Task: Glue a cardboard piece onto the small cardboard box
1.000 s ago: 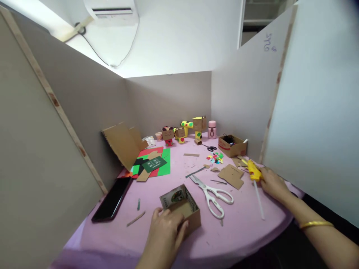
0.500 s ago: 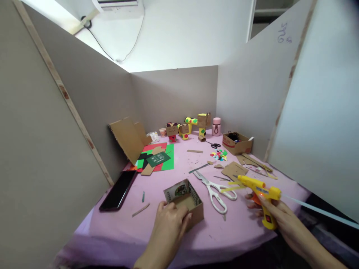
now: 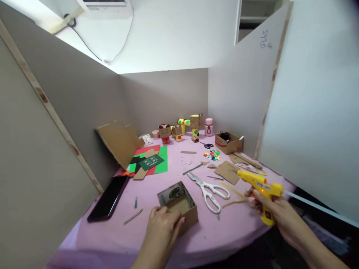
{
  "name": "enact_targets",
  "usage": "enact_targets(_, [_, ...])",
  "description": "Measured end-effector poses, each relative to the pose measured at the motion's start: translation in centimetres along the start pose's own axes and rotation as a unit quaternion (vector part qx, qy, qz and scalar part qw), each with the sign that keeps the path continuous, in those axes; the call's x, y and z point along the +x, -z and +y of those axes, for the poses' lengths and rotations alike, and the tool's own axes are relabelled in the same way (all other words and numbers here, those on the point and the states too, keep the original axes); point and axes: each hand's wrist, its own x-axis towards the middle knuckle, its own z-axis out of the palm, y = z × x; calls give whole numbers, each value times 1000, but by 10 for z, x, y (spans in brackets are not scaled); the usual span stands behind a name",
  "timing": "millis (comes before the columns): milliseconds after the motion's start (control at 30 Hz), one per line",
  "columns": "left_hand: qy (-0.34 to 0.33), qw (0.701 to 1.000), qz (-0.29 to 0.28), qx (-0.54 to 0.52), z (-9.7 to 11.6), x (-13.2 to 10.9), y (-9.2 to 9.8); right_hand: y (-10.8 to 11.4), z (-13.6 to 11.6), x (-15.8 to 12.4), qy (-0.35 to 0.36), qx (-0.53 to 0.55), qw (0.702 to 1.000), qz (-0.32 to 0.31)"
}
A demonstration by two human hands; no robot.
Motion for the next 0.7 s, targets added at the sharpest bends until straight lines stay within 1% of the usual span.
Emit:
enact_targets(100, [3,1000,5,6,1,0,0,-17,4,-26,-40,-37,993,-103])
enact_targets(167, [3,1000,8,8,1,0,0,-32,11,-44,-47,-48,985,-157])
enact_targets(233, [6,1000,10,9,1,-1,-1,-45,19,-56,-22,-86,972,-217])
enact_targets(333, [8,1000,8,10,1,-3,-2,-56,24,-60,46,-164,938,-303])
enact_targets(400, [7,1000,6,13,1,-3,-3,-58,22,-59,55,-185,924,-329])
enact_targets(533, [4,1000,11,19,1,-4,-4,-64,13,-58,27,-226,907,-354])
enact_targets(700, [0,1000,20,19,2,-3,-5,-72,9,-60,13,-276,889,-365])
